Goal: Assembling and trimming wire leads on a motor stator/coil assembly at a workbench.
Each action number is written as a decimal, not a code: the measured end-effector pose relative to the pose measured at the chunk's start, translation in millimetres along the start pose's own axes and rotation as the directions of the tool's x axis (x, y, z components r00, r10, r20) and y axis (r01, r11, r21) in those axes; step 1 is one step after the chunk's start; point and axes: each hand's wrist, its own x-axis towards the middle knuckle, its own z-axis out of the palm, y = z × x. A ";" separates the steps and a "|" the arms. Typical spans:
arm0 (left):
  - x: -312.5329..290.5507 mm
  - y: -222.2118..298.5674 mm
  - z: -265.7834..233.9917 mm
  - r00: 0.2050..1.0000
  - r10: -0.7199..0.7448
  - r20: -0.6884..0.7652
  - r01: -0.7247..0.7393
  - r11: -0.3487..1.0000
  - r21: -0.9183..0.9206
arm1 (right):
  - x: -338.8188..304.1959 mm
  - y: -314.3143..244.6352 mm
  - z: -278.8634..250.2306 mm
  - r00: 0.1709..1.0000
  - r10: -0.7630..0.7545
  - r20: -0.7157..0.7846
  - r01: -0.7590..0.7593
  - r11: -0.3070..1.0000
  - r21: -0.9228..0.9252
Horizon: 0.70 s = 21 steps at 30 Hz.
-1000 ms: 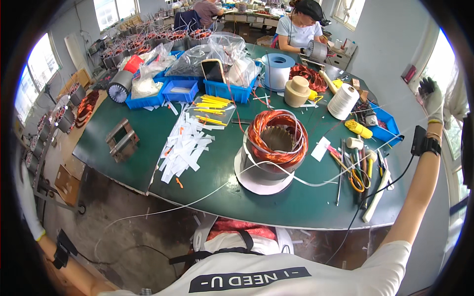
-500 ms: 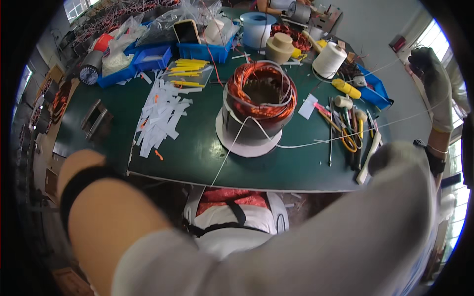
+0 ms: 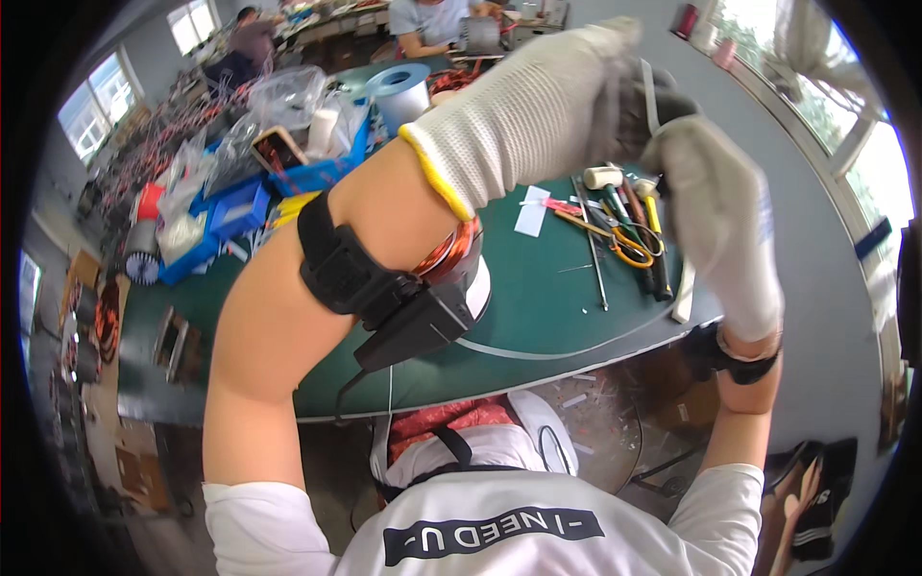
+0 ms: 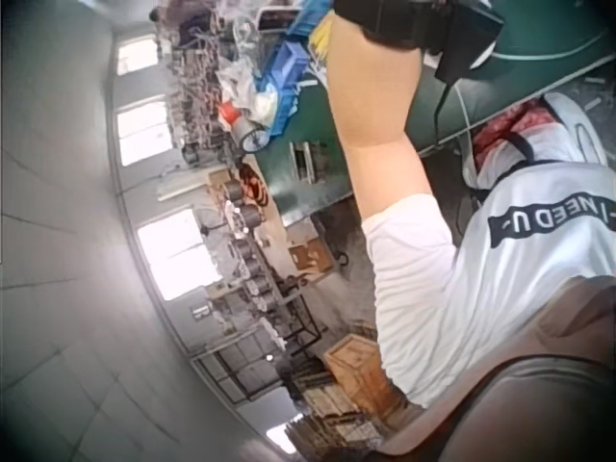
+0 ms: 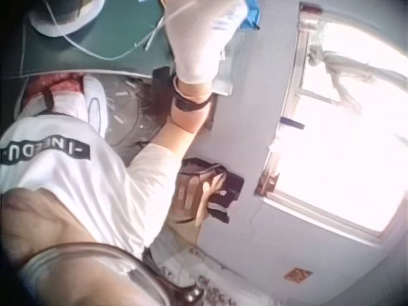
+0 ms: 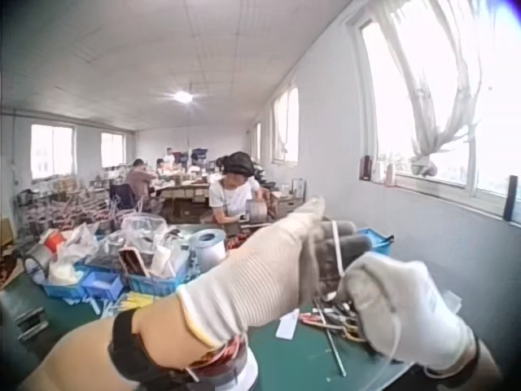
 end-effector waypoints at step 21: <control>6.7 54.8 -27.9 0.831 0.381 -0.406 0.146 0.555 0.819 | -102.6 245.0 102.1 0.693 0.683 0.231 -0.204 0.493 -0.846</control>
